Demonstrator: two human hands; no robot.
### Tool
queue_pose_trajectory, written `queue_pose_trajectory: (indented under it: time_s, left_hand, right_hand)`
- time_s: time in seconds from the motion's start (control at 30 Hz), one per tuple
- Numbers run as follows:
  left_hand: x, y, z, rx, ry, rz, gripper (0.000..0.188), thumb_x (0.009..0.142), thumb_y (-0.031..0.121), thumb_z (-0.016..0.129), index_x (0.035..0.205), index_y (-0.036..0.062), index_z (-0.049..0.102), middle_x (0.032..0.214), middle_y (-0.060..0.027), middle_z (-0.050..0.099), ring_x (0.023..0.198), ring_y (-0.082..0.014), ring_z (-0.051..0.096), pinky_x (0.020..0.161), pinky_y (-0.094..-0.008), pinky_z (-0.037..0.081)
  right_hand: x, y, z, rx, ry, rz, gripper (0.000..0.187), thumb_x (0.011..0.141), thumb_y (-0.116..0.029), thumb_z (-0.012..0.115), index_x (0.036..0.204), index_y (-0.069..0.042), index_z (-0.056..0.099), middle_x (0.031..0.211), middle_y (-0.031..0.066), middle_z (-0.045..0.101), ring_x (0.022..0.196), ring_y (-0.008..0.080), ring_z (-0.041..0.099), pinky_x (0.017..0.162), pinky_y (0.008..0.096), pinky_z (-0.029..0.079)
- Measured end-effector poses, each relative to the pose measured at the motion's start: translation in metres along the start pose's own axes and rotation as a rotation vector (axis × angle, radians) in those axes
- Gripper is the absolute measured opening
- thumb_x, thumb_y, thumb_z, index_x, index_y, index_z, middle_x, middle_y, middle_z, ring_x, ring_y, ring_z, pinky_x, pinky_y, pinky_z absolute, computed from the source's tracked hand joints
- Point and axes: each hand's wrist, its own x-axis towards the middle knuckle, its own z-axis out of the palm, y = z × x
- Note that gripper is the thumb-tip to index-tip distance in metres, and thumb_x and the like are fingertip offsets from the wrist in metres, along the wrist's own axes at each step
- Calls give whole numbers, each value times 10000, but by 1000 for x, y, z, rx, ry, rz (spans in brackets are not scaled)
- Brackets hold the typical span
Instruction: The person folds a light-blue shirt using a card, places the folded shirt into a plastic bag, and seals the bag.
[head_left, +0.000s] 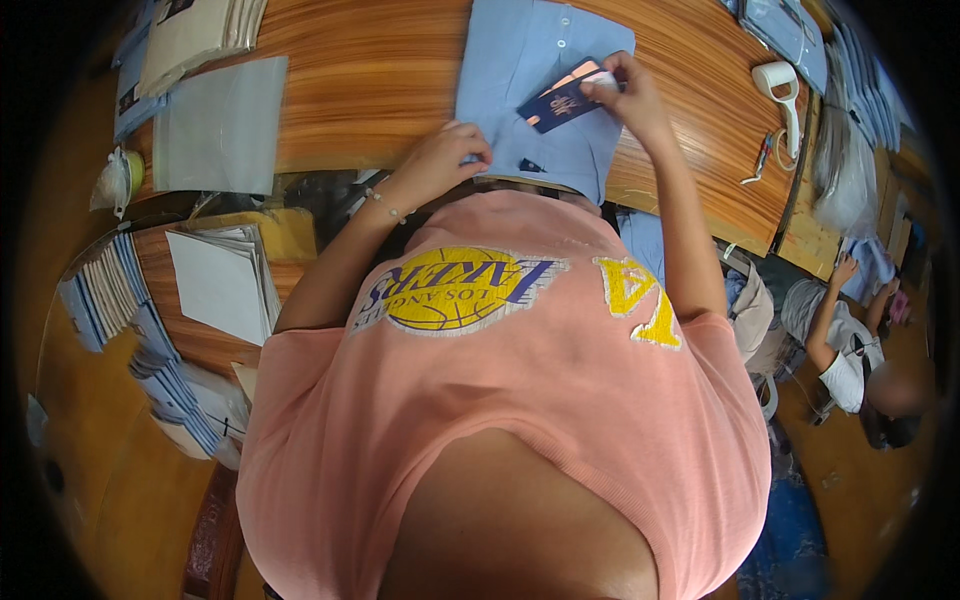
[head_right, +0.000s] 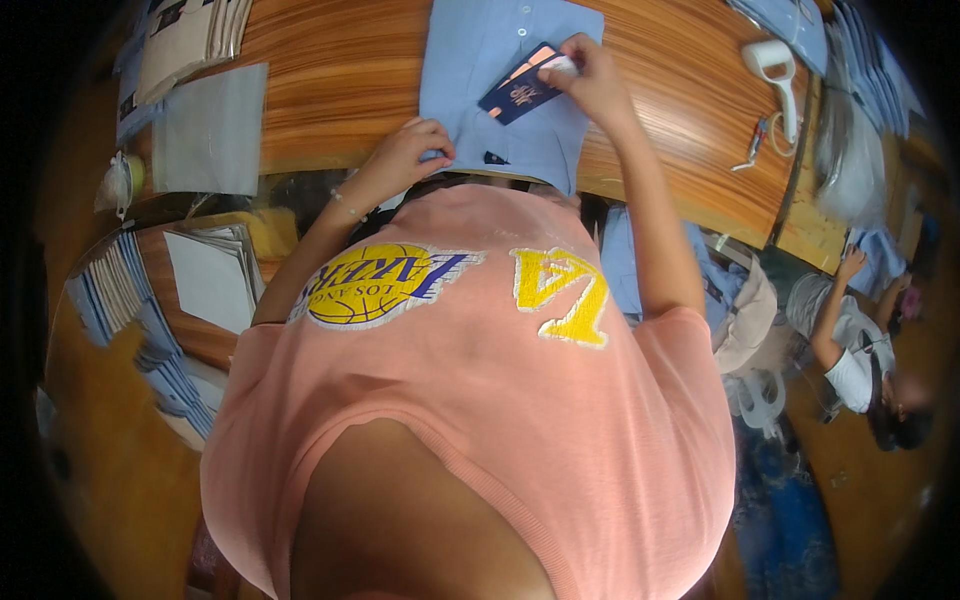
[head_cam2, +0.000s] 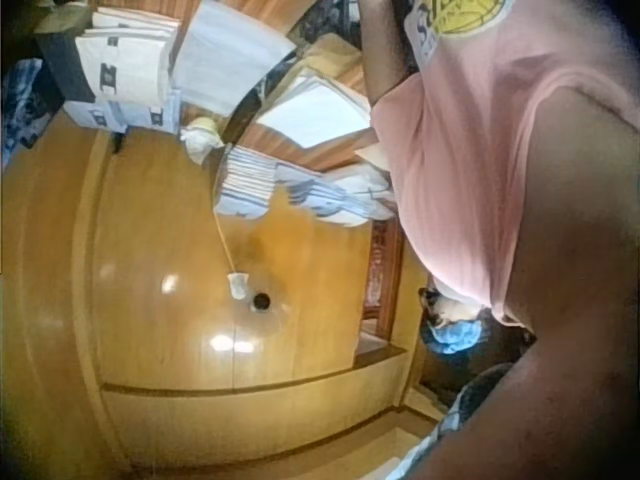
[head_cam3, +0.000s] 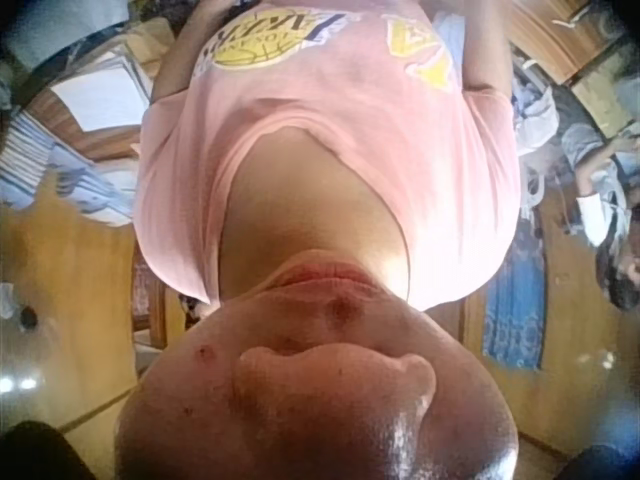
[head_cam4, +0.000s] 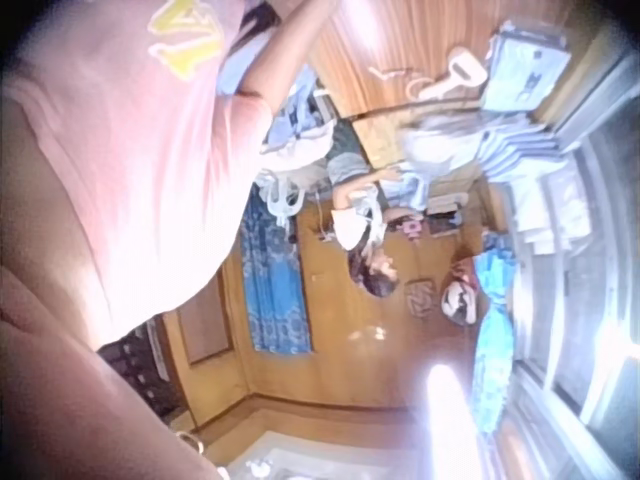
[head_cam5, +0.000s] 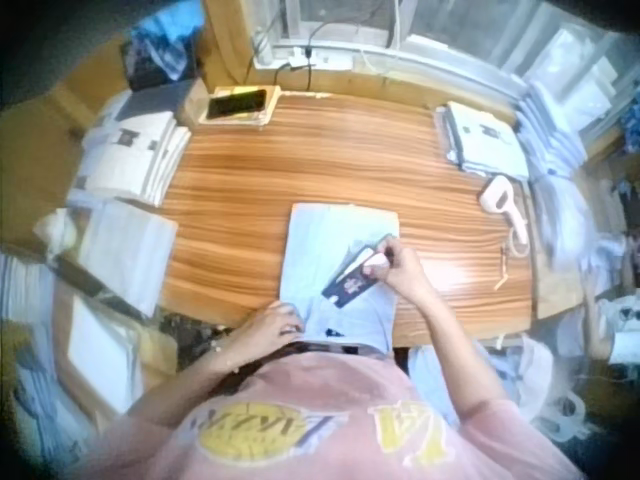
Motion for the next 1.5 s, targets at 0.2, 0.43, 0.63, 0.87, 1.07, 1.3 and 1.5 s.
queue_pose_trajectory:
  time_s: [0.2, 0.43, 0.63, 0.87, 1.07, 1.3, 1.5]
  left_hand:
    - [-10, 0, 8, 132, -55, 74, 79, 729, 139, 657, 793, 94, 655, 847, -29, 567, 876, -244, 501, 766, -341, 419]
    - [-30, -5, -8, -19, 126, 40, 119, 768, 170, 653, 816, 62, 664, 852, -52, 621, 880, -240, 530, 785, -348, 425]
    - [-95, -99, -117, 387, 984, -377, 189, 778, 240, 660, 784, 51, 648, 866, -123, 615, 860, -293, 552, 761, -369, 441]
    - [-152, -201, -143, -27, 868, -636, 319, 579, 243, 815, 741, 48, 621, 736, -87, 586, 729, -223, 559, 678, -329, 446]
    - [-151, -191, -149, 70, 909, -722, 248, 690, 232, 745, 757, 35, 611, 667, -102, 590, 642, -266, 561, 631, -352, 442]
    - [-145, -112, -180, 345, 1131, -369, 194, 884, 191, 534, 885, 6, 593, 872, -86, 599, 717, -197, 566, 645, -302, 433]
    - [-138, 13, -194, -881, 540, -68, 314, 946, 188, 434, 1214, 26, 449, 1188, -63, 514, 895, -181, 585, 726, -281, 480]
  right_hand:
    - [16, -24, -35, 182, -212, 111, 302, 782, -104, 681, 1063, -87, 569, 735, -12, 587, 688, 83, 512, 629, 212, 392]
    - [41, -16, -10, -566, 281, -385, 371, 722, -191, 712, 1063, -73, 628, 965, 148, 597, 886, 287, 562, 744, 365, 455]
    - [40, -104, 67, -137, -13, -511, 271, 768, -199, 667, 997, -58, 634, 982, 164, 581, 920, 318, 531, 805, 393, 428]
    - [94, -144, 258, -238, -322, -882, 201, 763, -191, 627, 938, -96, 643, 1031, 138, 539, 978, 323, 489, 849, 415, 410]
    - [102, -172, 332, -154, -182, -947, 178, 745, -117, 617, 914, -66, 632, 1026, 137, 531, 958, 322, 493, 825, 412, 424]
    - [123, -154, 361, 52, -246, -897, 431, 728, -89, 641, 1136, -23, 517, 1107, 153, 503, 999, 300, 499, 873, 392, 421]
    - [122, -216, 289, 354, -246, -912, 629, 762, -163, 686, 1289, -5, 379, 1250, 143, 451, 1076, 258, 499, 897, 347, 430]
